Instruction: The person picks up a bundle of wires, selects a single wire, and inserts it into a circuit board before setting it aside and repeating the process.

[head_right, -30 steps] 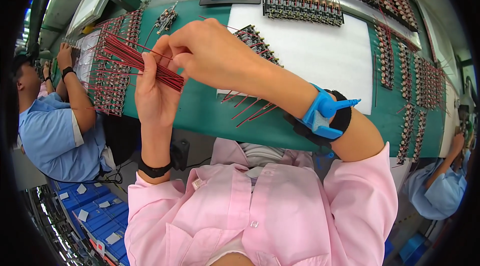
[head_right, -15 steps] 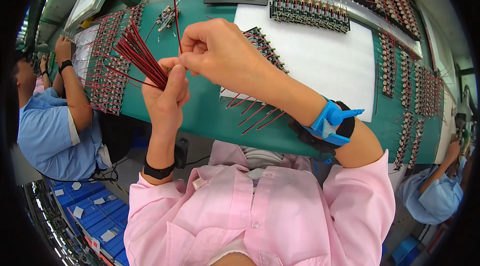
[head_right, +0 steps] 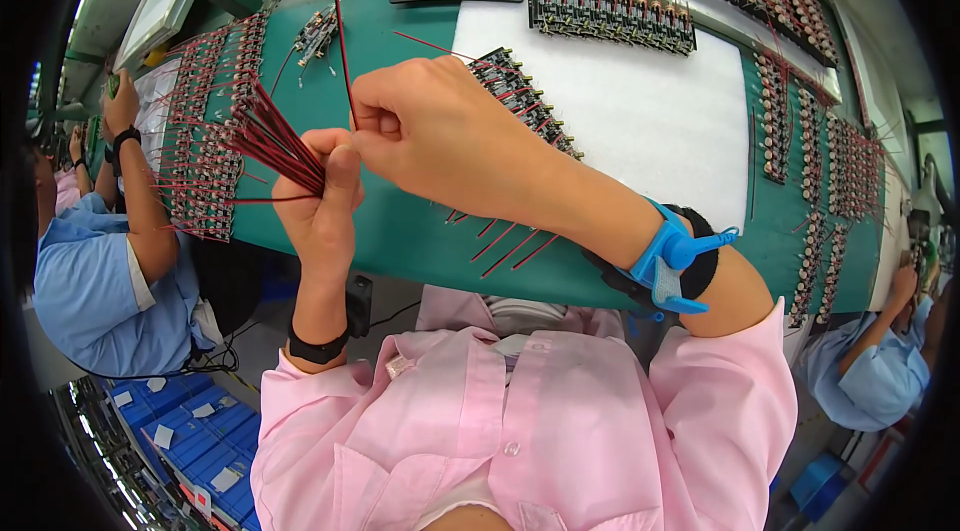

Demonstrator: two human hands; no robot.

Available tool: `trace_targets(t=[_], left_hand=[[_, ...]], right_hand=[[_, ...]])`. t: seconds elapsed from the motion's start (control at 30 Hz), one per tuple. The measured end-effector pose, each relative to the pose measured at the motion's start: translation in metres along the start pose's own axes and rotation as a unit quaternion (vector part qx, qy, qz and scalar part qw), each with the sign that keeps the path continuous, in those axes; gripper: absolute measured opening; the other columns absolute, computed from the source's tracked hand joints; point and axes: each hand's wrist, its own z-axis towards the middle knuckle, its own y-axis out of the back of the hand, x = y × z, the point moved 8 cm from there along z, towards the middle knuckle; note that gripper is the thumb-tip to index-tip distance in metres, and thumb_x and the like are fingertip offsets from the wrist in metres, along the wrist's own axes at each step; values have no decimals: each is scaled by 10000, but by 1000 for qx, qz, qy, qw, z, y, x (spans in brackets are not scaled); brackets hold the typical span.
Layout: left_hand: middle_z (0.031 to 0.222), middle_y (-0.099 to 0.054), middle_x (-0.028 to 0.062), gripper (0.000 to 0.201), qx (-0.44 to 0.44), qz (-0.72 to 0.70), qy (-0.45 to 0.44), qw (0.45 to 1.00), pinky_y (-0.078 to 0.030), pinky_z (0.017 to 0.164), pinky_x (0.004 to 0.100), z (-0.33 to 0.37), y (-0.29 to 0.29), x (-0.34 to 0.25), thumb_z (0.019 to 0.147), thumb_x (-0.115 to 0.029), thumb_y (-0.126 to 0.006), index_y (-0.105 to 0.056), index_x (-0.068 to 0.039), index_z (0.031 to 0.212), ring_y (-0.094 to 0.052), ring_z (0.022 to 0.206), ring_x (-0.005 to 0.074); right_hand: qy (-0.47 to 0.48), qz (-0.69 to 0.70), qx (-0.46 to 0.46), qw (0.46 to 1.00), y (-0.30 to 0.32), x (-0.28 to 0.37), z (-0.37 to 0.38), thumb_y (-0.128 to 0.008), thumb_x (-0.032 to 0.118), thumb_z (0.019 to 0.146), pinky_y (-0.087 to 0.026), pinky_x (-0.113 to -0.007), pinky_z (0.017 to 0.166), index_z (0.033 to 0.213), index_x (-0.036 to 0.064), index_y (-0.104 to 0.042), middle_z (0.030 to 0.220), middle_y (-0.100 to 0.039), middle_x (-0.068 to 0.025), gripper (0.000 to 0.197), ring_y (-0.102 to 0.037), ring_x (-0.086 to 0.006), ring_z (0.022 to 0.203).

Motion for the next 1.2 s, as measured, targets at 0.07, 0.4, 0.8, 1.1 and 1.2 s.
trace_targets(t=[0.07,0.4,0.8,1.1,1.2], left_hand=[[626,-437,-48,143,12,4,7,1000,-261,465,165,0,-2,4,791,-130,-551,-497,-14,726,-349,547,17],[470,-231,-26,349,-101,-31,-107,989,-170,355,201,5,50,66,838,-185,-459,-258,-79,573,-177,397,54],[460,-224,-30,373,-94,29,20,995,-154,367,209,15,51,94,850,-222,-444,-252,-83,563,-181,401,47],[458,-215,-32,380,-89,41,16,995,-151,365,211,19,48,97,850,-220,-443,-248,-83,555,-180,401,47],[459,-213,-31,376,-86,42,17,995,-150,365,211,20,46,98,850,-214,-442,-250,-81,556,-179,400,48]], right_hand=[[18,-31,24,999,3,2,-1,-547,27,680,-321,-183,448,647,-18,-509,544,-461,-2,68,-382,-29,513],[-101,-143,-147,974,109,-111,20,-551,85,661,-313,-182,466,610,-8,-522,545,-474,10,110,-409,-40,524],[-158,-147,-149,965,104,-168,31,-555,100,599,-375,-243,474,575,-28,-528,508,-500,-62,134,-468,-120,479],[-145,-182,-153,960,103,-164,33,-562,80,621,-355,-204,451,592,-45,-528,506,-483,-26,133,-438,-65,482],[-151,-192,-150,958,105,-165,32,-563,83,619,-355,-206,450,587,-41,-528,504,-486,-29,133,-441,-67,481]])
